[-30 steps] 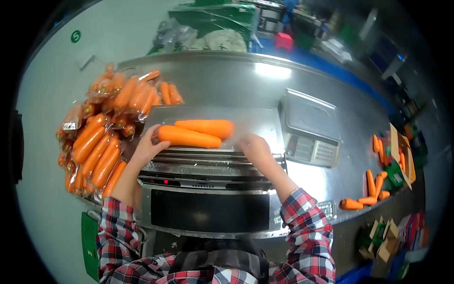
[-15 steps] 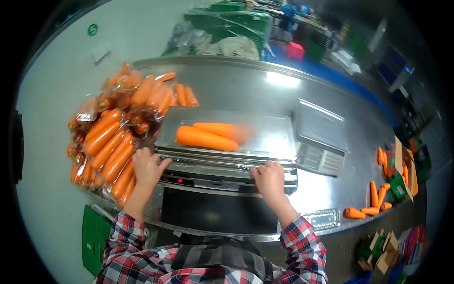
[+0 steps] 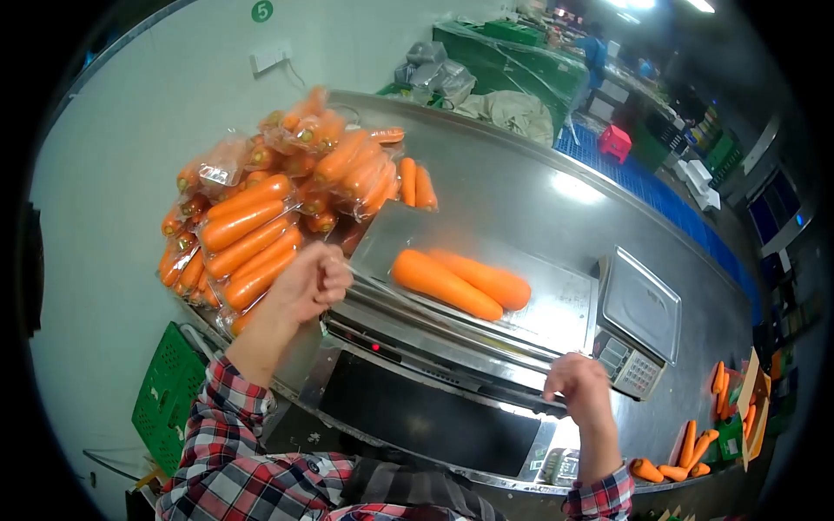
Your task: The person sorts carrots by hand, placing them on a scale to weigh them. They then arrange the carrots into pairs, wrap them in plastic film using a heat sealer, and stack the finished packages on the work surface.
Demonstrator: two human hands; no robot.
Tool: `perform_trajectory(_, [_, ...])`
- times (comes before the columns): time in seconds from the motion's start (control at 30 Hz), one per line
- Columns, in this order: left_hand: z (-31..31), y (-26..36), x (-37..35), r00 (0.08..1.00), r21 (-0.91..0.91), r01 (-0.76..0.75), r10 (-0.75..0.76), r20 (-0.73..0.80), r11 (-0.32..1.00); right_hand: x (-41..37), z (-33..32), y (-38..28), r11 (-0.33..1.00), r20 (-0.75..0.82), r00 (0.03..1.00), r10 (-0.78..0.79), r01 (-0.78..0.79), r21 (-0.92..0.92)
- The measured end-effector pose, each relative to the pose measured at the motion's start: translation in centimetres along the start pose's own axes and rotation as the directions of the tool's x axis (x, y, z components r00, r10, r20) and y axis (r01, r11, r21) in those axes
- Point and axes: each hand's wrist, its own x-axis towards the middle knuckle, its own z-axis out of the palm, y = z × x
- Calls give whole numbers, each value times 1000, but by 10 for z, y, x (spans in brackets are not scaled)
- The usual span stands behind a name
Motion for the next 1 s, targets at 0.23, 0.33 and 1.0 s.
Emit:
perform_trajectory(0.23, [51,37,116,872,47,-476,465,149,878,125,-15,-42,809,-158,871,-464,490,324])
perform_trajectory(0.33, [-9,-6,184,898,545,-422,417,141,724,184,-33,24,790,-170,832,-528,408,-459])
perform_trajectory(1.0, [-53,-17,180,707,621,-280,281,649,-732,188,-33,45,155,138,971,-195,169,-973])
